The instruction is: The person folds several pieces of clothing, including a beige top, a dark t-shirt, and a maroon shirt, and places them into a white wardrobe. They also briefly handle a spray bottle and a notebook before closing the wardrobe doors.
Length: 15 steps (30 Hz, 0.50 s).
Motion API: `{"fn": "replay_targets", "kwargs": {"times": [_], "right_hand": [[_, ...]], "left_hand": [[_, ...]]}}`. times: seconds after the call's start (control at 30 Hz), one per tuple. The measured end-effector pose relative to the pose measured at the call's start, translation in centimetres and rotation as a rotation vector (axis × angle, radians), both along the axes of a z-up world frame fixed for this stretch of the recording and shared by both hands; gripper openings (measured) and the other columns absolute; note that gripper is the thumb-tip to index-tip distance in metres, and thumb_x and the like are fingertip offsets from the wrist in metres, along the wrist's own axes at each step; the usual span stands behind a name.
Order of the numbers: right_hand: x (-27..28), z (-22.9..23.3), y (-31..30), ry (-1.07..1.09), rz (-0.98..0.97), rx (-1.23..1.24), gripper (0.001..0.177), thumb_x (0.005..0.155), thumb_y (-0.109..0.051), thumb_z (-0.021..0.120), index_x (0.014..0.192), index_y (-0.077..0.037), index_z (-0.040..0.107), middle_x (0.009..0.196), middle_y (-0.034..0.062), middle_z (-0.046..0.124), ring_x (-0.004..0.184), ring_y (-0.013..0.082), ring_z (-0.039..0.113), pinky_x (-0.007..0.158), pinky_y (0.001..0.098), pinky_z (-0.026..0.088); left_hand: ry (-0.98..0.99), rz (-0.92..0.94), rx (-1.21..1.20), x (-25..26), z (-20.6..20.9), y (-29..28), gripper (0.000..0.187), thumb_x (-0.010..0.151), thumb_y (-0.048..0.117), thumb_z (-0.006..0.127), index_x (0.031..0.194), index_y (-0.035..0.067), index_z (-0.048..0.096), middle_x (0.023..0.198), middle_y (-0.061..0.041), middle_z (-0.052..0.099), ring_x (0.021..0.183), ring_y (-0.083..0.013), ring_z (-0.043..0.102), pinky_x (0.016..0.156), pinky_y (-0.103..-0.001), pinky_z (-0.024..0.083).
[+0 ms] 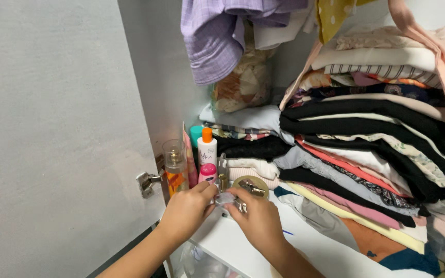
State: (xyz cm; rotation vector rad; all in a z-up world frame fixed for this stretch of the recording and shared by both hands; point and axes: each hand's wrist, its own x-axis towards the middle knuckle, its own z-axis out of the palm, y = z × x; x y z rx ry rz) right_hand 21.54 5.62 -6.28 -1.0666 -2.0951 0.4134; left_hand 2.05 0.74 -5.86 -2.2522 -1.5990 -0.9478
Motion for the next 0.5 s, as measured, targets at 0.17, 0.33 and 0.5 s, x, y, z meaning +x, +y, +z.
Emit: {"fn": "replay_targets", "kwargs": {"times": [0.17,0.33,0.5], "right_hand": [[-2.3,4.0,1.2,0.065,0.086,0.346,0.013,0.083,-0.023,0.076,0.091,-0.014,0.079,0.083,0.0056,0.075,0.067,0.0290,0.071,0.060,0.0422,0.055],[-4.5,4.9,3.8,-0.205,0.311,0.609,0.017,0.073,-0.015,0.073,0.089,-0.015,0.079,0.077,0.0043,0.068,0.076,0.0272,0.065,0.068,0.0417,0.052],[-8.4,3.5,5.4,-0.441,0.440,0.800,0.008,0.076,-0.015,0.067,0.079,-0.013,0.075,0.080,0.0032,0.067,0.083,0.0242,0.065,0.070,0.0406,0.051]], "left_hand": [[-0.080,0.023,0.171,-1.0,3.7,-1.6,0.023,0.083,0.016,0.073,0.102,0.009,0.064,0.094,-0.010,0.067,0.074,-0.0351,0.069,0.062,-0.045,0.056],[0.059,0.183,0.140,-3.6,6.5,-2.9,0.028,0.080,0.013,0.071,0.105,0.009,0.060,0.094,-0.010,0.062,0.072,-0.0336,0.069,0.056,-0.046,0.055],[0.208,0.217,0.046,-5.2,6.9,-3.5,0.022,0.079,0.011,0.068,0.098,0.008,0.057,0.094,-0.009,0.060,0.070,-0.0312,0.071,0.057,-0.043,0.056]]}}
